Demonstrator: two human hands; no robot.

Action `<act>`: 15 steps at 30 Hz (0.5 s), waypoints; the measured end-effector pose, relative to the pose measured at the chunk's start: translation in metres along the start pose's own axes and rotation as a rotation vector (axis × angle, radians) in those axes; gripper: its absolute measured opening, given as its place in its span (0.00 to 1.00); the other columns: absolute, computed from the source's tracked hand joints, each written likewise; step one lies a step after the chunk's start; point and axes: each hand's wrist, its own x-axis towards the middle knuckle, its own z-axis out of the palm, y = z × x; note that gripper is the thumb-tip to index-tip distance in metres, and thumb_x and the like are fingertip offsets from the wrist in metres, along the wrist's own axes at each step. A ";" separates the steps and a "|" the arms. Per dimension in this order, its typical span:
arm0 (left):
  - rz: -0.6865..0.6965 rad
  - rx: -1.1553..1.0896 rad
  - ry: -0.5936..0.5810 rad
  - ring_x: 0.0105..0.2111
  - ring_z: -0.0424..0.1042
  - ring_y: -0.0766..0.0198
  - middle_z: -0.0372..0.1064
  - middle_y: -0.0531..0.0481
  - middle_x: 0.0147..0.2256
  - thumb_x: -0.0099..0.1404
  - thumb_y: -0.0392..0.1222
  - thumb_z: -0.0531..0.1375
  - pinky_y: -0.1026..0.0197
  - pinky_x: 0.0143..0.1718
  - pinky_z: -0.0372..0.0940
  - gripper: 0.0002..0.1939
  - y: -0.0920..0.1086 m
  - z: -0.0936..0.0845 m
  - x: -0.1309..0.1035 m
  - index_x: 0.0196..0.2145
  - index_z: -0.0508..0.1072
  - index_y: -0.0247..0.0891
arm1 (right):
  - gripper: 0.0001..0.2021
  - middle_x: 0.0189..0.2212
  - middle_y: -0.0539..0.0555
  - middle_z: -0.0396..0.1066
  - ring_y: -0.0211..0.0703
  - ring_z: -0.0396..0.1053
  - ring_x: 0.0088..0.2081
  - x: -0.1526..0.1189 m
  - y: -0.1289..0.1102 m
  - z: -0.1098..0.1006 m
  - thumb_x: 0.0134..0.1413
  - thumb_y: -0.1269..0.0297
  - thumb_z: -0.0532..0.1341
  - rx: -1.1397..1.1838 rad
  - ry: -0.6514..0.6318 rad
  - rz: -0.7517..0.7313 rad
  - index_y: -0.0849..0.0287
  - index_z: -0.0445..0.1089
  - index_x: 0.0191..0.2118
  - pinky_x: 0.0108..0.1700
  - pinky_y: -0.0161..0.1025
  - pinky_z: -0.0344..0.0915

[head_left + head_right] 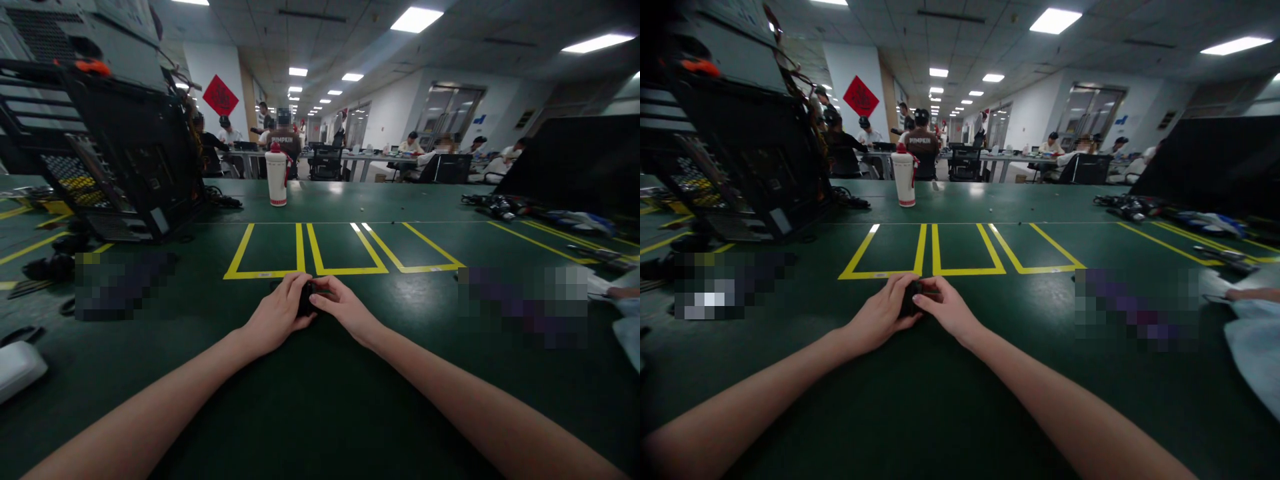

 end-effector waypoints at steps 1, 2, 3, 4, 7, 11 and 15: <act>-0.004 0.000 -0.003 0.48 0.61 0.53 0.50 0.44 0.51 0.57 0.42 0.57 0.49 0.41 0.65 0.30 0.000 0.000 0.000 0.52 0.45 0.43 | 0.13 0.43 0.51 0.62 0.42 0.62 0.47 -0.001 -0.001 0.000 0.46 0.66 0.59 0.018 -0.022 -0.014 0.55 0.61 0.40 0.49 0.45 0.61; -0.007 0.001 -0.003 0.47 0.62 0.53 0.50 0.44 0.51 0.56 0.41 0.57 0.48 0.41 0.65 0.30 0.000 0.000 -0.001 0.52 0.45 0.44 | 0.14 0.43 0.51 0.62 0.41 0.62 0.47 -0.002 -0.001 0.000 0.45 0.67 0.60 0.039 -0.040 -0.027 0.55 0.60 0.40 0.49 0.45 0.61; -0.011 0.002 -0.005 0.47 0.62 0.53 0.50 0.44 0.51 0.56 0.40 0.57 0.48 0.41 0.65 0.31 0.000 0.000 -0.001 0.52 0.45 0.44 | 0.14 0.43 0.51 0.61 0.41 0.63 0.46 -0.003 -0.001 0.000 0.44 0.68 0.61 0.057 -0.055 -0.036 0.54 0.60 0.40 0.48 0.44 0.62; -0.014 0.002 -0.007 0.47 0.62 0.53 0.50 0.44 0.51 0.56 0.40 0.57 0.48 0.41 0.65 0.31 0.000 0.000 -0.001 0.52 0.45 0.44 | 0.15 0.43 0.50 0.61 0.41 0.63 0.46 -0.004 -0.001 0.001 0.44 0.68 0.61 0.068 -0.061 -0.044 0.54 0.59 0.39 0.48 0.44 0.62; -0.010 0.001 -0.006 0.47 0.62 0.54 0.50 0.44 0.51 0.56 0.41 0.57 0.50 0.40 0.65 0.31 0.000 0.000 -0.001 0.52 0.45 0.43 | 0.12 0.42 0.51 0.61 0.42 0.64 0.44 -0.004 0.001 0.002 0.45 0.66 0.60 0.055 -0.037 -0.047 0.54 0.60 0.38 0.45 0.45 0.64; -0.007 0.003 0.005 0.48 0.61 0.54 0.50 0.44 0.51 0.56 0.41 0.57 0.51 0.41 0.65 0.30 0.000 0.001 0.000 0.52 0.45 0.42 | 0.13 0.42 0.51 0.61 0.42 0.63 0.45 -0.001 0.001 0.001 0.46 0.66 0.60 0.001 0.021 -0.036 0.55 0.61 0.40 0.47 0.45 0.62; -0.005 -0.005 0.013 0.48 0.61 0.53 0.50 0.44 0.51 0.56 0.41 0.57 0.50 0.39 0.66 0.30 -0.001 0.002 0.001 0.52 0.45 0.44 | 0.15 0.42 0.52 0.62 0.42 0.63 0.45 0.003 0.001 -0.003 0.44 0.67 0.61 0.023 -0.033 0.015 0.56 0.60 0.41 0.49 0.46 0.60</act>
